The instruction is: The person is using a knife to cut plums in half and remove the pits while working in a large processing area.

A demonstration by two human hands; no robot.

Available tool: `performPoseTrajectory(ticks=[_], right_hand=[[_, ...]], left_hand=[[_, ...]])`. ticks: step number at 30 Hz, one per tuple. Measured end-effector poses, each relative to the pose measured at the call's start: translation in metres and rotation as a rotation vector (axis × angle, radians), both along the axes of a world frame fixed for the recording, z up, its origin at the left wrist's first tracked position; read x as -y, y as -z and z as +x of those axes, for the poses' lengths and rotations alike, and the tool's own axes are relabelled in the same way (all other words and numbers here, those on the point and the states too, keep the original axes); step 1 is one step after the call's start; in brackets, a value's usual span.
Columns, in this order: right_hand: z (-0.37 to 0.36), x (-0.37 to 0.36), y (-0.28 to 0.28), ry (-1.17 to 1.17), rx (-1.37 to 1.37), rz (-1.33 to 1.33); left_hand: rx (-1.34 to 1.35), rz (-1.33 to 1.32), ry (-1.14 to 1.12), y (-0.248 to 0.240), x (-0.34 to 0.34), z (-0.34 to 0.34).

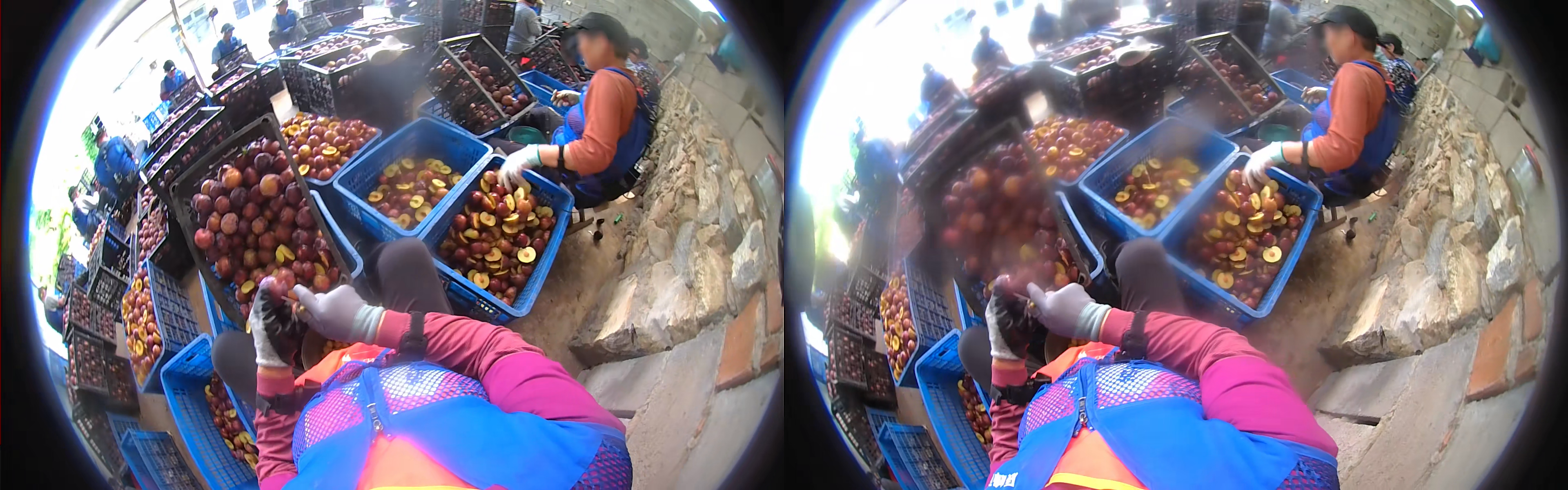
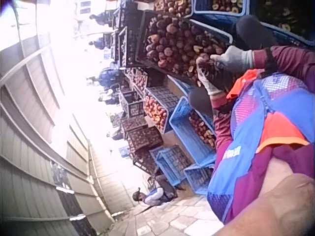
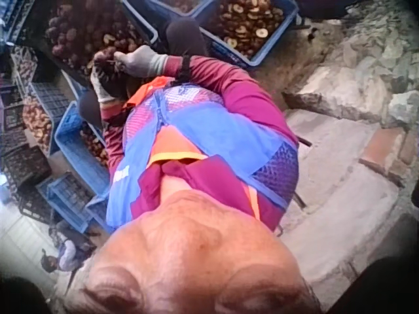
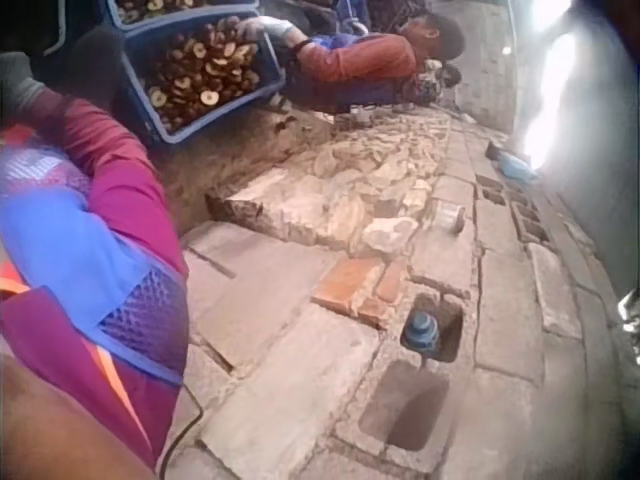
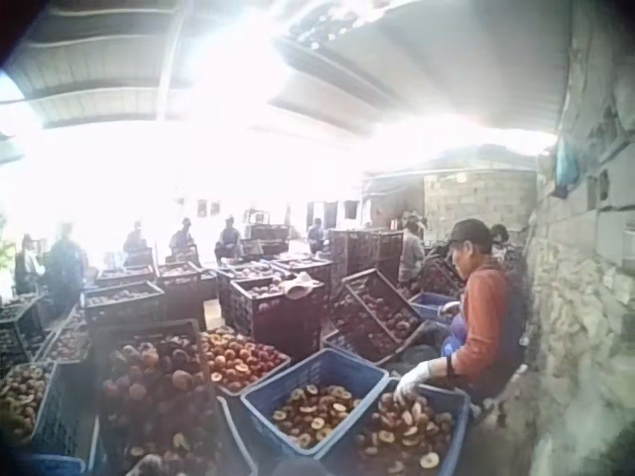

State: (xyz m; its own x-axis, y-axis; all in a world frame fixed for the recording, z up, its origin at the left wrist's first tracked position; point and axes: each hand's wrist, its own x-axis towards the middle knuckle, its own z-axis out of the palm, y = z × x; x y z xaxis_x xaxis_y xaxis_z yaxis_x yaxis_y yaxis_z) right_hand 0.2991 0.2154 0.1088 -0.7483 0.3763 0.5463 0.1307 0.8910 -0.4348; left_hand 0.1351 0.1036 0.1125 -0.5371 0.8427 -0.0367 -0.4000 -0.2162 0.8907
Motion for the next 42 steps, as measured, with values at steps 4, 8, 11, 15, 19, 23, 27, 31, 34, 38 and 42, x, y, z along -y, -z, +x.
performPoseTrajectory(ticks=[4, 8, 11, 15, 19, 23, 27, 31, 34, 38, 42], right_hand=[[0.013, -0.001, 0.011, -0.017, 0.009, 0.066], [0.004, -0.010, -0.001, 0.032, -0.112, -0.221], [-0.041, -0.011, -0.040, -0.063, -0.189, -0.817], [-0.077, -0.001, -0.035, -0.073, -0.024, -1.389], [-0.114, 0.014, -0.009, 0.055, -0.069, -1.407], [-0.149, 0.033, 0.015, 0.225, -0.163, -1.069], [-0.172, 0.045, 0.012, 0.236, -0.167, -0.672], [-0.191, 0.057, -0.001, 0.079, -0.140, -0.313], [-0.194, 0.059, -0.004, -0.052, -0.131, -0.237], [-0.207, 0.049, 0.032, -0.151, -0.179, -0.741], [-0.193, 0.047, 0.012, -0.150, -0.159, -1.500]], left_hand=[[0.468, -0.022, 0.006, -0.020, 0.024, -0.023], [0.041, -0.036, -0.029, -0.048, 0.026, -0.040], [-0.137, -0.124, 0.022, -0.056, 0.024, -0.014], [-0.470, -0.122, -0.094, 0.003, 0.013, -0.031], [-0.844, -0.262, -0.224, 0.047, 0.011, -0.071], [-0.853, -0.198, -0.282, 0.086, 0.013, -0.096], [-0.262, -0.171, -0.192, 0.126, 0.023, -0.123], [-0.019, -0.167, -0.118, 0.104, 0.043, -0.135], [-0.111, -0.169, -0.071, 0.108, 0.061, -0.133], [-0.386, -0.115, -0.053, 0.103, 0.089, -0.140], [-0.006, 0.059, 0.126, 0.109, 0.103, -0.156]])
